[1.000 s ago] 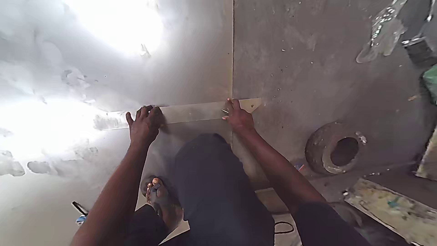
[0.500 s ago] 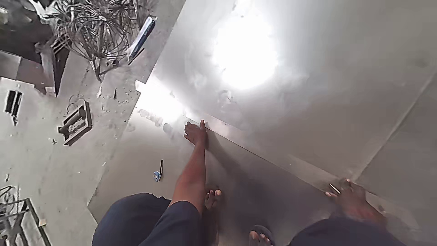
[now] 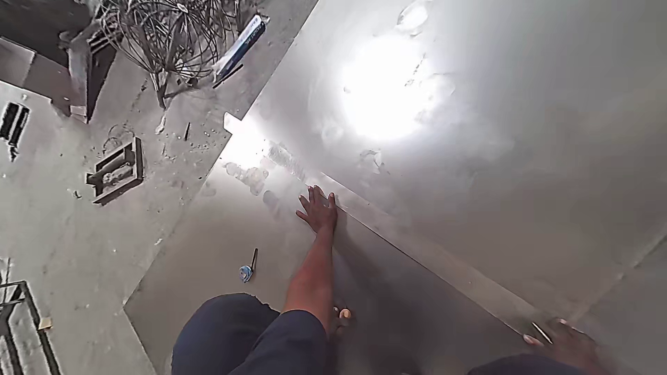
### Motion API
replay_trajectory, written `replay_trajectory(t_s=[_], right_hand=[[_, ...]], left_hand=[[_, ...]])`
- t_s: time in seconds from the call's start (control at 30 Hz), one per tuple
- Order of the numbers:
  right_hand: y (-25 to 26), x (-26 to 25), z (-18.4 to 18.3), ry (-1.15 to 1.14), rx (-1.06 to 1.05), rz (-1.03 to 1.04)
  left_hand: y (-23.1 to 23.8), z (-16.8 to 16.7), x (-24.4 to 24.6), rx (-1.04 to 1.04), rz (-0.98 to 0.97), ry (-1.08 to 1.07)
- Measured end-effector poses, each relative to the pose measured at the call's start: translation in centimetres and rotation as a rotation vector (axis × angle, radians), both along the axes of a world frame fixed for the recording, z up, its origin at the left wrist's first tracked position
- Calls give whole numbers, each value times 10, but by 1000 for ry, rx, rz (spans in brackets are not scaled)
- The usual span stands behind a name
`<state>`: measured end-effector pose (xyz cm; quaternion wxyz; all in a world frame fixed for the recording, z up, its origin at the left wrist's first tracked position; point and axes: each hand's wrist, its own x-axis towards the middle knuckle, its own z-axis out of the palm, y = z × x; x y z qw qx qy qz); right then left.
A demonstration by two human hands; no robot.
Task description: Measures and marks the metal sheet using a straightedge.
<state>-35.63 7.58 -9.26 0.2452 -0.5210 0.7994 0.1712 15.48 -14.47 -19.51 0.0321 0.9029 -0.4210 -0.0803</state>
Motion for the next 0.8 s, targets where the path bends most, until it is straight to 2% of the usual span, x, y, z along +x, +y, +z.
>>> replay_trajectory(t_s=[0.03, 0.07, 0.1, 0.13, 0.17, 0.2, 0.27, 0.33, 0.43, 0.5, 0.57, 0.63, 0.7, 0.8], right_hand=[[-24, 32, 37, 54, 183, -90], [-29, 45, 57, 43, 137, -45], [-11, 29, 48, -109, -313, 139], [-37, 53, 85, -92, -5, -41], [-62, 72, 113, -102, 212, -181], [-73, 83, 128, -123, 243, -236], [-65, 86, 124, -97, 121, -225], [-73, 90, 128, -79, 211, -285], [-71, 80, 112, -118, 201, -334], [-67, 76, 111, -112, 227, -266], [-54, 64, 89, -14, 236, -196], [-58, 69, 94, 21, 362, -196], [-44, 54, 77, -57, 138, -185], [-51, 51, 66, -39, 198, -234]], left_hand=[[-1, 4, -1, 30, -10, 7], [-1, 9, -2, 55, -20, 17], [-1, 13, -2, 65, -32, 25], [-1, 16, -3, 73, -47, 36], [-1, 19, -3, 78, -68, 43], [0, 20, -3, 75, -96, 46], [0, 19, -2, 79, -137, 45], [1, 19, -1, 69, -132, 57], [0, 15, -2, -21, -70, 59], [2, 15, -2, -16, -85, 51], [3, 15, -2, 3, -112, 40], [1, 14, -2, 18, -116, 33], [1, 15, -3, 36, -118, 37], [1, 15, -3, 32, -122, 30]])
